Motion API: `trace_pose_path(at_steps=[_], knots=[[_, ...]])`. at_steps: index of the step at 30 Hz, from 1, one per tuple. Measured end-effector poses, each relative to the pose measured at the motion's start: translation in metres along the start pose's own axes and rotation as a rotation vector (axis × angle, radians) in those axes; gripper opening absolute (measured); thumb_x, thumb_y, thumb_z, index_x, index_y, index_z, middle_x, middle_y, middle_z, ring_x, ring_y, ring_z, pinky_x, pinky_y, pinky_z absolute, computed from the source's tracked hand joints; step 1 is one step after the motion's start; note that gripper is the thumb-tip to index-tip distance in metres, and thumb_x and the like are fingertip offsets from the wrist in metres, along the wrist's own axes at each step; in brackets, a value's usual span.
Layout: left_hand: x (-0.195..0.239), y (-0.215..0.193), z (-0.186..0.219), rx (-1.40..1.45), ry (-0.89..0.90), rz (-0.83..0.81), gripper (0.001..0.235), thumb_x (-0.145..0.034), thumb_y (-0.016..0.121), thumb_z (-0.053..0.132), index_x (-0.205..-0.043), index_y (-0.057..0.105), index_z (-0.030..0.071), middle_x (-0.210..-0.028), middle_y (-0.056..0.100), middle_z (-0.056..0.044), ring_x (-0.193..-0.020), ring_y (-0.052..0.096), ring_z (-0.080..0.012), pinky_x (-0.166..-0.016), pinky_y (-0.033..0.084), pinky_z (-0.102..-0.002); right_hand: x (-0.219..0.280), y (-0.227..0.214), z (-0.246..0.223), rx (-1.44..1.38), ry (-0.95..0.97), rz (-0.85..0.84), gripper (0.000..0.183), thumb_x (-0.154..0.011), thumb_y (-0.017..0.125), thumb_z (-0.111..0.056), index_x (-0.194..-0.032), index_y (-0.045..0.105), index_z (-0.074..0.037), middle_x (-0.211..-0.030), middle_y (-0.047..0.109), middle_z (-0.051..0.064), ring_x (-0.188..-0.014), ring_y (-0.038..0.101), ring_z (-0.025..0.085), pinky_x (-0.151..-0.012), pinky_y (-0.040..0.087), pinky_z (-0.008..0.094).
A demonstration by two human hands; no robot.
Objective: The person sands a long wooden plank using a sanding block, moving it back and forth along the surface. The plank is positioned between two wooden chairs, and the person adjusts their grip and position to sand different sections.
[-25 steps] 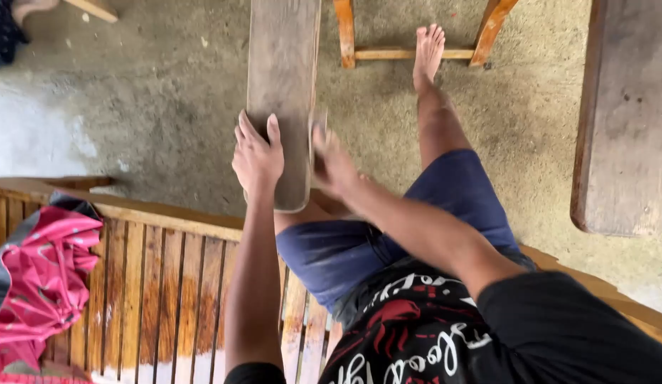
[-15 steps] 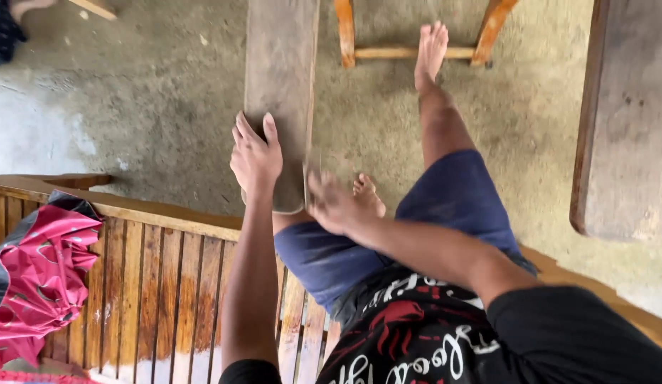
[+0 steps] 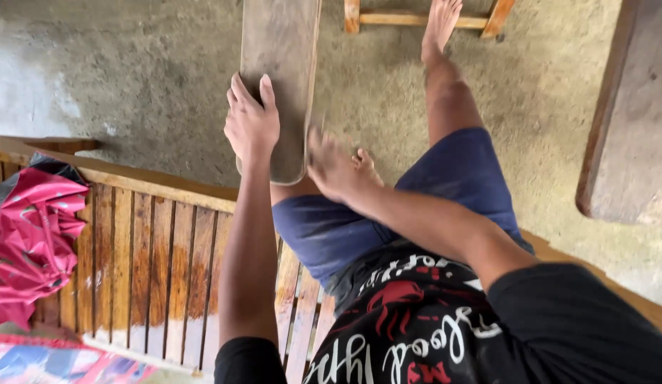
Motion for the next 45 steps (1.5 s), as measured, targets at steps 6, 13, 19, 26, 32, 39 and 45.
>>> trace_pose_path(at_steps=[6, 13, 19, 26, 32, 39, 45], knots=[[-0.012, 0.002, -0.026, 0.071, -0.047, -0.139, 0.065, -0.103, 0.031, 0.065, -0.148, 0.035, 0.018, -0.143, 0.053, -0.008, -0.108, 0.067, -0.0443, -0.096, 0.051, -0.057, 0.019, -0.029, -0.060, 1.364, -0.074, -0.393, 0.029, -0.072, 0.093, -0.026, -0.086, 0.067, -0.021, -0.096, 0.070, -0.003, -0.087, 0.069, 0.015, -0.077, 0.049, 0.029], [-0.011, -0.011, -0.037, 0.316, 0.049, -0.352, 0.080, -0.094, 0.031, 0.068, -0.149, 0.031, 0.011, -0.145, 0.052, -0.021, -0.124, 0.050, -0.0514, -0.100, 0.037, -0.058, 0.049, 0.094, -0.031, 1.733, -0.849, -1.505, 0.009, -0.084, 0.079, -0.013, -0.080, 0.072, -0.011, -0.083, 0.067, 0.003, -0.079, 0.058, 0.020, -0.074, 0.051, 0.034], [-0.008, -0.013, -0.033, 0.338, 0.052, -0.284, 0.061, -0.096, 0.031, 0.063, -0.126, 0.042, 0.010, -0.114, 0.068, -0.024, -0.100, 0.059, -0.0538, -0.082, 0.044, -0.057, 0.063, 0.100, -0.035, 1.751, -1.023, -1.633, 0.023, -0.103, 0.053, -0.014, -0.082, 0.060, -0.009, -0.089, 0.055, 0.006, -0.078, 0.049, 0.025, -0.073, 0.046, 0.036], [-0.010, 0.001, -0.034, 0.306, 0.014, -0.211, 0.059, -0.096, 0.030, 0.064, -0.119, 0.045, 0.011, -0.110, 0.069, -0.024, -0.096, 0.059, -0.0545, -0.080, 0.045, -0.058, 0.069, 0.085, -0.034, 1.849, -1.040, -1.466, 0.025, -0.090, 0.070, 0.000, -0.070, 0.056, -0.008, -0.082, 0.052, 0.005, -0.075, 0.047, 0.019, -0.071, 0.044, 0.032], [-0.005, -0.005, -0.033, 0.311, 0.082, -0.182, 0.054, -0.097, 0.031, 0.063, -0.098, 0.043, 0.011, -0.091, 0.069, -0.018, -0.079, 0.061, -0.0490, -0.071, 0.045, -0.057, 0.070, 0.085, -0.037, 1.826, -1.013, -1.471, 0.024, -0.095, 0.062, -0.007, -0.075, 0.049, -0.006, -0.091, 0.051, 0.007, -0.078, 0.045, 0.026, -0.066, 0.039, 0.041], [-0.002, -0.011, -0.019, 0.253, 0.038, -0.216, 0.065, -0.095, 0.024, 0.068, -0.102, 0.048, 0.009, -0.086, 0.070, -0.020, -0.075, 0.068, -0.0443, -0.066, 0.051, -0.058, 0.042, 0.083, -0.096, 1.920, -0.996, -1.378, 0.019, -0.088, 0.071, 0.001, -0.083, 0.069, -0.016, -0.106, 0.067, 0.001, -0.101, 0.057, 0.021, -0.094, 0.046, 0.037], [-0.001, -0.007, -0.023, 0.203, 0.002, -0.196, 0.063, -0.097, 0.030, 0.065, -0.113, 0.048, 0.008, -0.100, 0.069, -0.027, -0.089, 0.060, -0.0565, -0.077, 0.043, -0.062, 0.020, 0.095, -0.074, 1.853, -0.774, -1.659, 0.017, -0.086, 0.073, 0.002, -0.075, 0.068, -0.009, -0.088, 0.068, 0.003, -0.090, 0.058, 0.020, -0.087, 0.055, 0.032]])
Point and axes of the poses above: each hand's wrist, its own x-axis away from the middle knuckle, its own y-axis out of the palm, z = x × y, the point moved 3 cm from there along -x, towards the middle knuckle
